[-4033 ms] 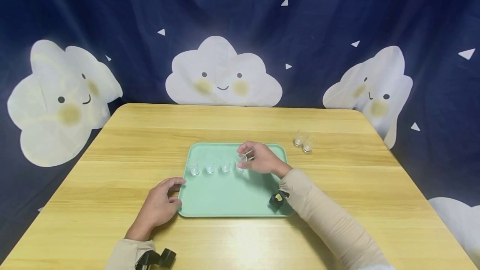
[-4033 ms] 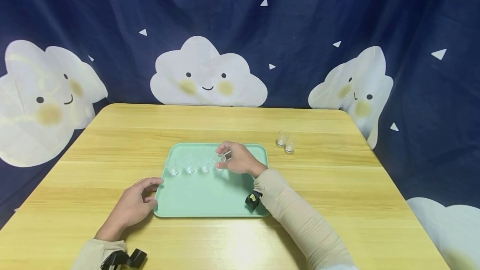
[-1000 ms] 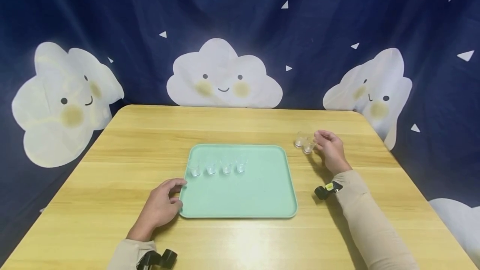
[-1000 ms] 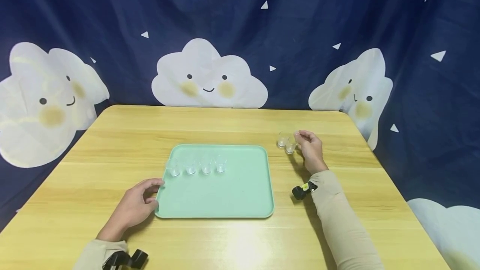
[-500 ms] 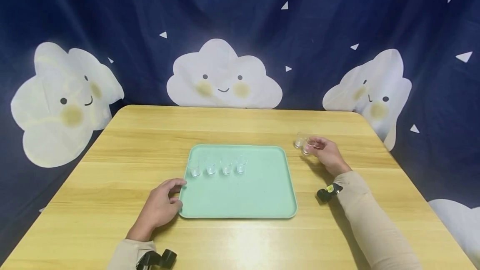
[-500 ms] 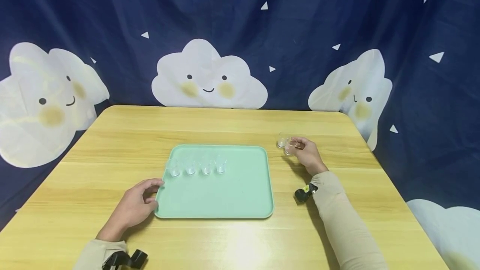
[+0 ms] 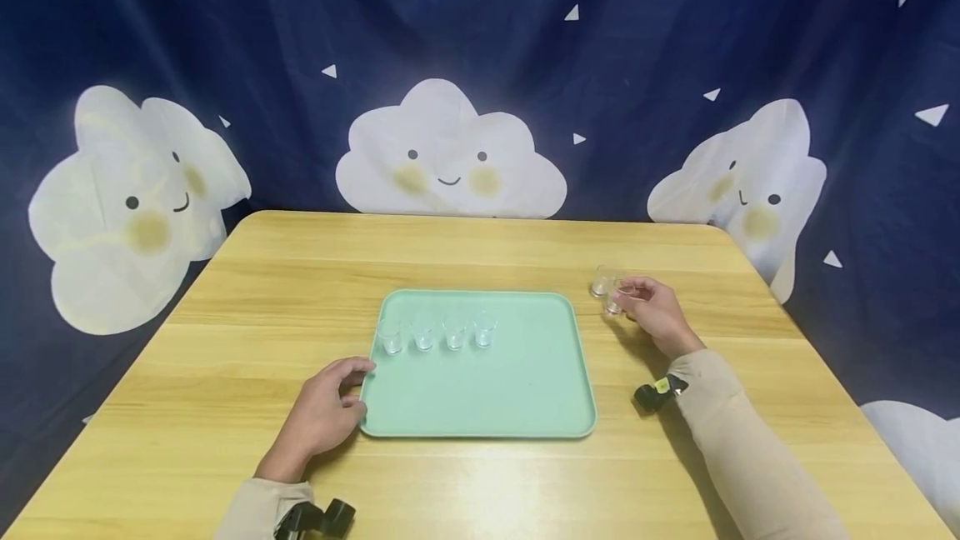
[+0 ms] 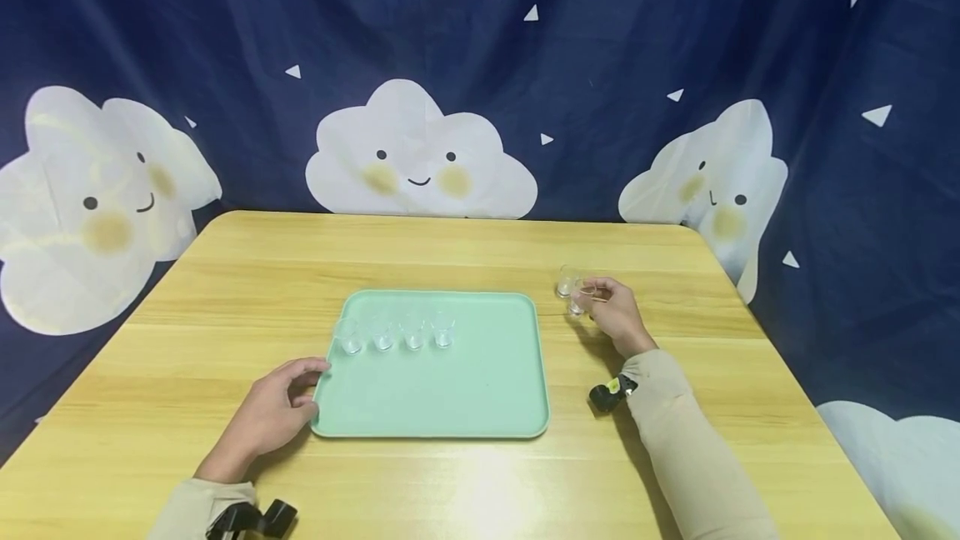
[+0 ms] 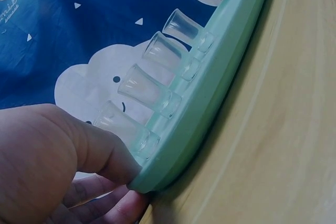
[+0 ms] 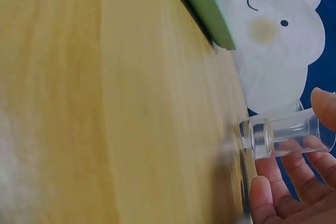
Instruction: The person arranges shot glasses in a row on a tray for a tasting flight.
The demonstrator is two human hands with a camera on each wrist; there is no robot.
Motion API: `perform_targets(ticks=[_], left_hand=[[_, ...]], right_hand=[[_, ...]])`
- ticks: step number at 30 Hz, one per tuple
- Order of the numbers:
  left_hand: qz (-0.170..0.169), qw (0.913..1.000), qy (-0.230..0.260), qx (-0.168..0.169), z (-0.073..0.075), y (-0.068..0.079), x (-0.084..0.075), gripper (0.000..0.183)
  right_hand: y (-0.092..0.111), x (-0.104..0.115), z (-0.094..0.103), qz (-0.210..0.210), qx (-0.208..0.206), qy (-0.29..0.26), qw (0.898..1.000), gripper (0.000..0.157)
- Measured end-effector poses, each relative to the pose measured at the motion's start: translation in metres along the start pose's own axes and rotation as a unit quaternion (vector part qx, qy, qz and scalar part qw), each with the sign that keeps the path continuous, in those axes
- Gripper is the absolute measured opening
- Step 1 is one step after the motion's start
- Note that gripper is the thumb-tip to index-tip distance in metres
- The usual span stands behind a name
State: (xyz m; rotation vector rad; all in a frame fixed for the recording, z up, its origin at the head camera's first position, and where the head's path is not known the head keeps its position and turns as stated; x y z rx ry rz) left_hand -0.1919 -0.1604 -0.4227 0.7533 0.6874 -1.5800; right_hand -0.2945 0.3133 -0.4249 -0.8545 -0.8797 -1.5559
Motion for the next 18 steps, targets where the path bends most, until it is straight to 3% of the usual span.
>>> perform_targets(ticks=[18], left_hand=[[0.008, 0.9999, 0.009, 0.006, -0.001, -0.001, 0.003, 0.045]], right_hand=[[0.009, 0.017, -0.011, 0.008, 0.018, -0.008, 1.000, 0.045]])
Point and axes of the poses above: each hand's wrist, its own y-axis away from the middle knuckle, its own z-axis out of the back of the hand, x = y × z, the point moved 9 cm from there along -y, towards the middle knuckle, and after that the axes turned 6 degrees about y, right-handed, at the moved point
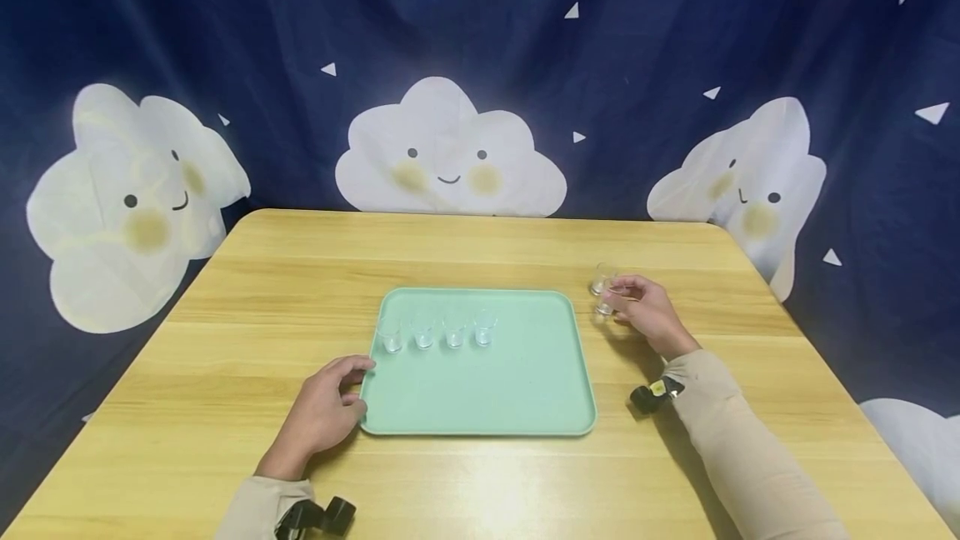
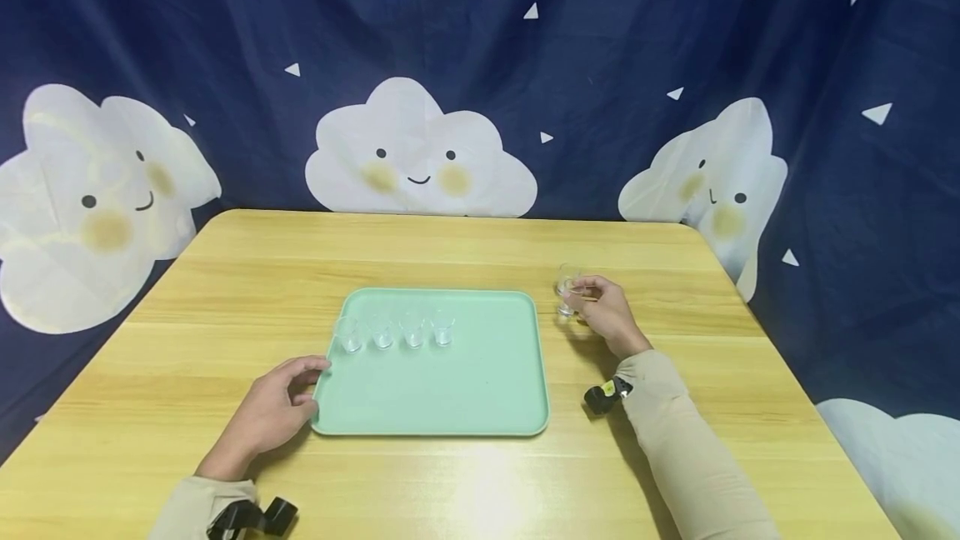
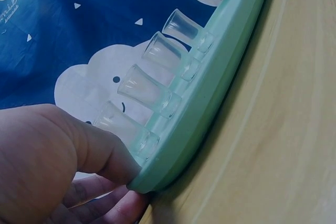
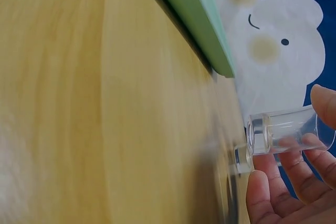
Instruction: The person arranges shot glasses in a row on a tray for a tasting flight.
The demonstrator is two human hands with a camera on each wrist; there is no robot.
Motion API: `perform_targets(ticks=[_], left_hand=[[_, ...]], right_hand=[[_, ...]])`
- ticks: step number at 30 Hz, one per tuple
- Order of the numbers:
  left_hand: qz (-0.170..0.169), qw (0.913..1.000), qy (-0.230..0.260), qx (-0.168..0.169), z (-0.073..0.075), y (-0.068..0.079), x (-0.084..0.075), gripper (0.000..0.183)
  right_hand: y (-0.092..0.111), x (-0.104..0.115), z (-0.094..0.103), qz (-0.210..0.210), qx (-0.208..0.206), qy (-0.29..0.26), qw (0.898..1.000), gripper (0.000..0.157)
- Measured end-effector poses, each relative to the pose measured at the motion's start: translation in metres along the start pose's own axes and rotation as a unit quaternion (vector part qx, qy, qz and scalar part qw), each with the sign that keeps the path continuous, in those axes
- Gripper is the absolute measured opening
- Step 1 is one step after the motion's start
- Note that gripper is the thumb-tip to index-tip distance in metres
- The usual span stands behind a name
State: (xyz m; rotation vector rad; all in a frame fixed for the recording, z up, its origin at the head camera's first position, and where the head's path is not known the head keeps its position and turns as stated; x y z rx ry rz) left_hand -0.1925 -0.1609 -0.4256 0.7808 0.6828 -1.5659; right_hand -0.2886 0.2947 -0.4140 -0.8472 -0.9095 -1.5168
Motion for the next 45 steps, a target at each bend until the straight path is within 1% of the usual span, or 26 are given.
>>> perform_targets(ticks=[6, 13, 19, 28, 35, 39, 45], left_hand=[[-0.004, 1.0000, -0.002, 0.000, 0.000, -0.002, -0.001, 0.045], [-0.004, 1.0000, -0.001, -0.001, 0.001, -0.002, -0.002, 0.045], [-0.009, 1.0000, -0.001, -0.003, 0.001, -0.003, -0.003, 0.046], [-0.009, 1.0000, 0.001, -0.002, 0.001, -0.005, -0.004, 0.046], [-0.011, 0.9999, -0.002, -0.002, 0.001, -0.006, -0.005, 0.046], [-0.012, 0.9999, -0.004, -0.004, 0.001, -0.005, -0.005, 0.046], [0.001, 1.0000, 0.002, 0.001, 0.000, 0.000, 0.000, 0.046]], right_hand=[[-0.001, 0.005, -0.003, 0.009, -0.003, 0.003, 1.000, 0.044], [0.000, 0.013, -0.010, 0.022, 0.010, 0.005, 1.000, 0.045], [0.000, 0.016, -0.013, 0.029, 0.014, 0.000, 0.999, 0.042], [0.001, 0.019, -0.018, 0.033, 0.018, -0.004, 0.999, 0.041], [0.004, 0.025, -0.019, 0.045, 0.017, 0.012, 0.999, 0.041], [0.005, 0.027, -0.021, 0.056, 0.010, 0.009, 0.998, 0.038], [0.010, 0.029, -0.031, 0.071, 0.023, 0.025, 0.997, 0.036]])
Point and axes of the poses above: each hand's wrist, its own y-axis away from the middle knuckle, its own z-axis out of the back of the hand, x = y × z, the point moved 9 cm from there along -y, towards the middle knuckle, and after that the axes turned 6 degrees about y, right-handed, at the moved point
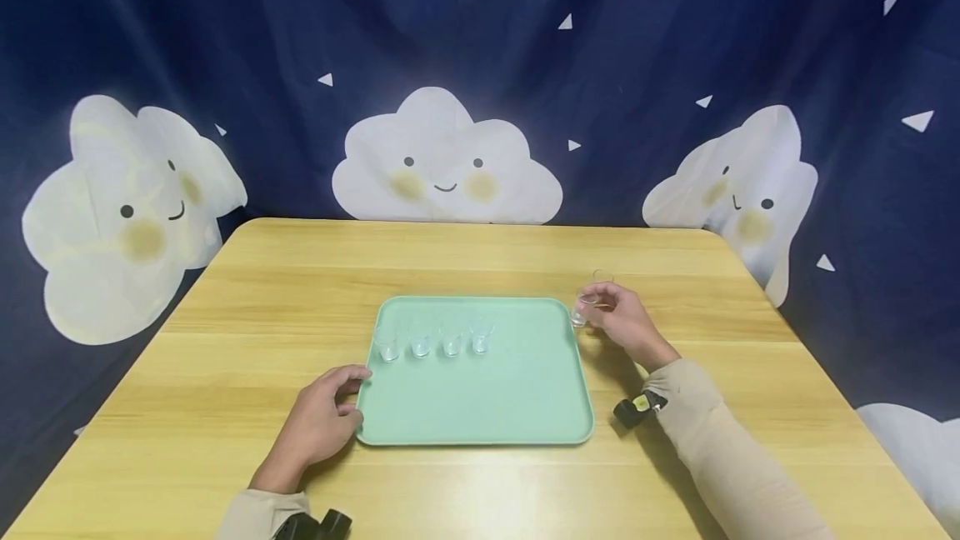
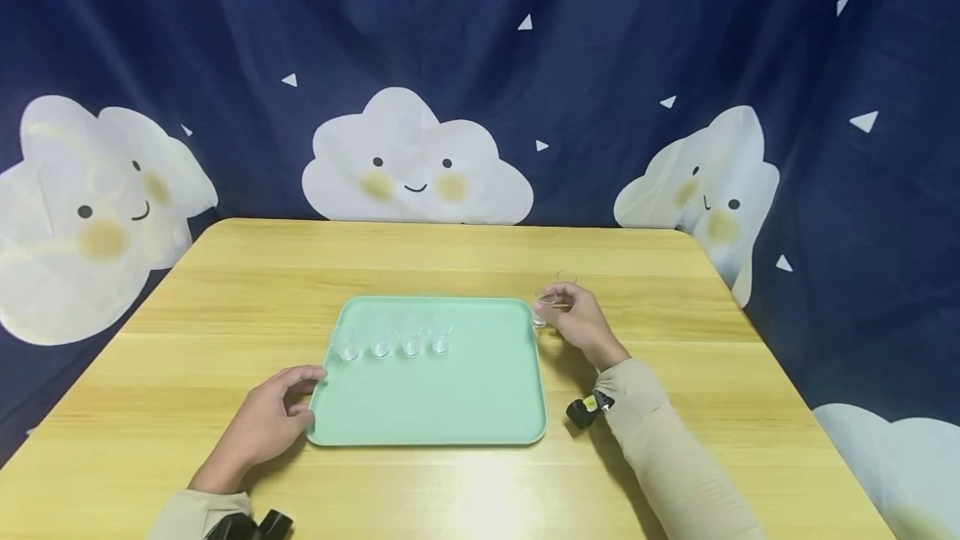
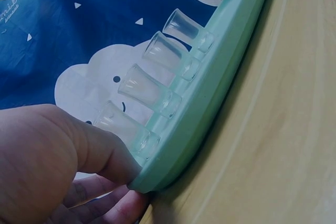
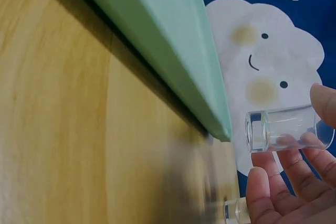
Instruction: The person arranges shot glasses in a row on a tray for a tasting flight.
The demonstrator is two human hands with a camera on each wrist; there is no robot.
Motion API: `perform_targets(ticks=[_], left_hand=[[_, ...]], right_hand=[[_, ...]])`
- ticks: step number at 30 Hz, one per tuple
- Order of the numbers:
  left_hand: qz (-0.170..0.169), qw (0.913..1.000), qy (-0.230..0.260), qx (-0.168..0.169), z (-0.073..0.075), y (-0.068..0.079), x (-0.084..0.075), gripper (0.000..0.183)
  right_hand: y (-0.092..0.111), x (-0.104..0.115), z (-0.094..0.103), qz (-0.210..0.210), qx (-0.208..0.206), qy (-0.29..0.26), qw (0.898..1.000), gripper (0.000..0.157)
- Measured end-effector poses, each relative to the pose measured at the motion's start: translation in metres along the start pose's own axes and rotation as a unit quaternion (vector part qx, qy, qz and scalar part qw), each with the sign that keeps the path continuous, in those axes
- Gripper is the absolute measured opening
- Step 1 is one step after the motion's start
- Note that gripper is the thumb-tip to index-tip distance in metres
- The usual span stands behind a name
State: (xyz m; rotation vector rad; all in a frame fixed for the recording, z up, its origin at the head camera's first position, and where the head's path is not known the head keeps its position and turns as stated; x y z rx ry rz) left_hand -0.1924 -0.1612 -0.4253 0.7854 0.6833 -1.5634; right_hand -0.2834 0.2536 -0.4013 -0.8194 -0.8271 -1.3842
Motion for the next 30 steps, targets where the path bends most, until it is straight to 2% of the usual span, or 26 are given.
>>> perform_targets(ticks=[5, 15, 20, 30], left_hand=[[-0.004, 0.9999, 0.009, 0.000, 0.000, -0.001, -0.002, 0.048], [0.019, 0.9989, 0.041, 0.008, 0.000, 0.000, -0.001, 0.053], [0.027, 0.9991, 0.033, 0.002, 0.000, 0.001, 0.000, 0.051], [0.029, 0.9995, -0.013, -0.004, 0.002, 0.001, 0.002, 0.051]], right_hand=[[-0.001, 0.004, -0.001, 0.011, -0.003, 0.006, 1.000, 0.034], [0.001, 0.009, -0.010, 0.020, 0.009, 0.015, 1.000, 0.037], [0.001, 0.009, -0.016, 0.016, 0.021, 0.008, 1.000, 0.039], [0.004, 0.020, -0.030, 0.022, 0.033, 0.001, 0.999, 0.038]])
Point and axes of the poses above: each hand's wrist, its own y-axis away from the middle knuckle, its own z-axis out of the back of the hand, x = y × z, the point moved 9 cm from there along -y, towards the middle knuckle, and after that the axes turned 6 degrees about y, right-handed, at the moved point
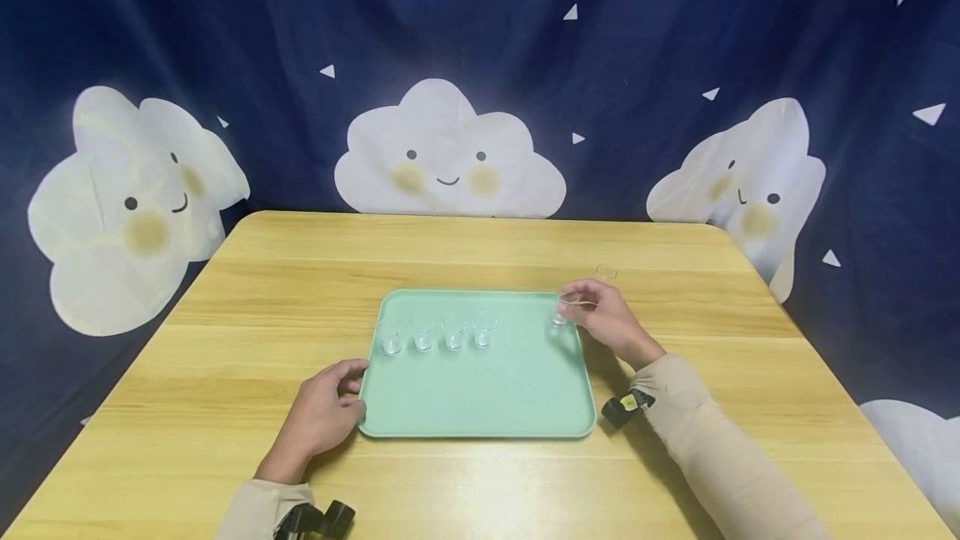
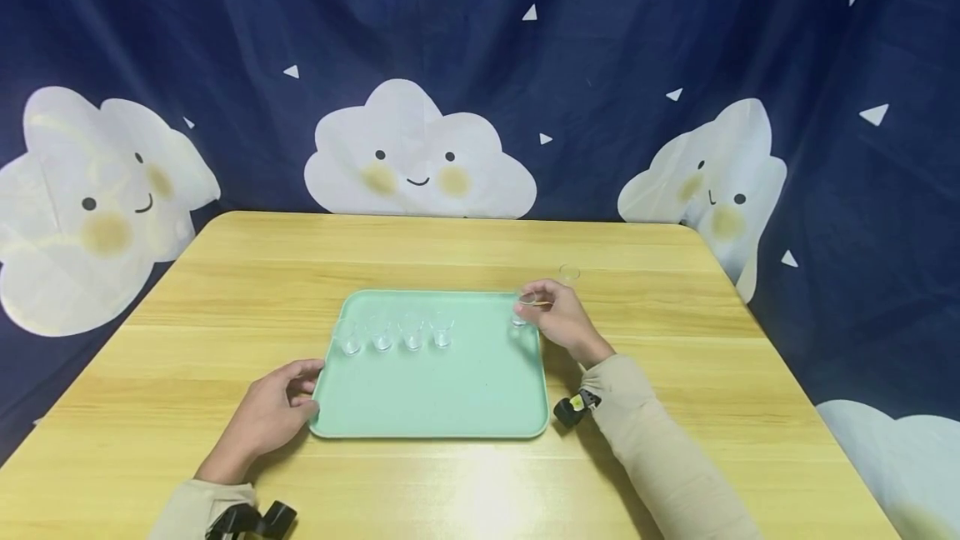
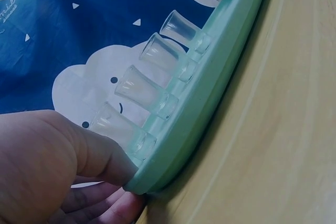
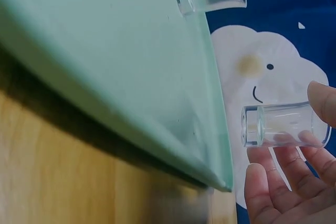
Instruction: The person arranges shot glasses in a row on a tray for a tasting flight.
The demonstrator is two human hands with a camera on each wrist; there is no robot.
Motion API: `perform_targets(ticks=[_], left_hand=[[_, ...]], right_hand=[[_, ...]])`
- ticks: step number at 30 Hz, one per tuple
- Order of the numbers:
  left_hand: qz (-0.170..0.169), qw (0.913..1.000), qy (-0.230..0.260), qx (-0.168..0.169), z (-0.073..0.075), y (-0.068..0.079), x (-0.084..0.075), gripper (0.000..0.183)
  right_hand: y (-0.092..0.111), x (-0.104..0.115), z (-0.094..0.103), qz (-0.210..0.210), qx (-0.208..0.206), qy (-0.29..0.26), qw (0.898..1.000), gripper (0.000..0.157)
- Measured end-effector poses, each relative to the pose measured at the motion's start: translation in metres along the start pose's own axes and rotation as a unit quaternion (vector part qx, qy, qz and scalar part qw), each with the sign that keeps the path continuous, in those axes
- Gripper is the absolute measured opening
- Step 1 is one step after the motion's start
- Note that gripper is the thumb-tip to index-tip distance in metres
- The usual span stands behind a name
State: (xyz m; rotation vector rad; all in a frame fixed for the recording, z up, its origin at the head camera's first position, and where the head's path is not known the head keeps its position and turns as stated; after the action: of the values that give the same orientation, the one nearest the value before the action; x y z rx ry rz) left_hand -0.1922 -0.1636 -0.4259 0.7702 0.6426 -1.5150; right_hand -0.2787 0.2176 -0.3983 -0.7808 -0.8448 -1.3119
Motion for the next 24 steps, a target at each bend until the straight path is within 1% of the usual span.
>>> perform_targets(ticks=[7, 11, 15, 24], left_hand=[[-0.001, 1.0000, -0.002, 0.000, 0.000, -0.001, 0.000, 0.051], [-0.002, 1.0000, -0.002, -0.001, -0.001, -0.002, 0.000, 0.051], [-0.002, 1.0000, -0.004, -0.002, -0.001, -0.002, 0.001, 0.051], [-0.006, 0.9999, -0.008, 0.002, -0.001, -0.003, 0.001, 0.050]], right_hand=[[-0.001, 0.005, -0.008, 0.010, 0.006, 0.013, 1.000, 0.041], [-0.003, 0.006, -0.012, 0.014, 0.009, 0.010, 1.000, 0.040], [-0.004, 0.006, -0.015, 0.013, 0.014, 0.012, 1.000, 0.038], [-0.005, 0.009, -0.022, 0.004, 0.034, 0.013, 0.999, 0.040]])
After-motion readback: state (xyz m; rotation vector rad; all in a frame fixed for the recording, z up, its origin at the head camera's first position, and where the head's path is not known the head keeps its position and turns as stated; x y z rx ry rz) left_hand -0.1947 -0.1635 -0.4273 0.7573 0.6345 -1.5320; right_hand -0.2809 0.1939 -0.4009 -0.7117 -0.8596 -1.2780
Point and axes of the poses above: each hand's wrist, its own y-axis away from the middle knuckle, its own z-axis out of the back of the hand, x = y × z, the point moved 9 cm from there along -y, towards the middle knuckle, and after that the axes turned 6 degrees about y, right-handed, at the moved point
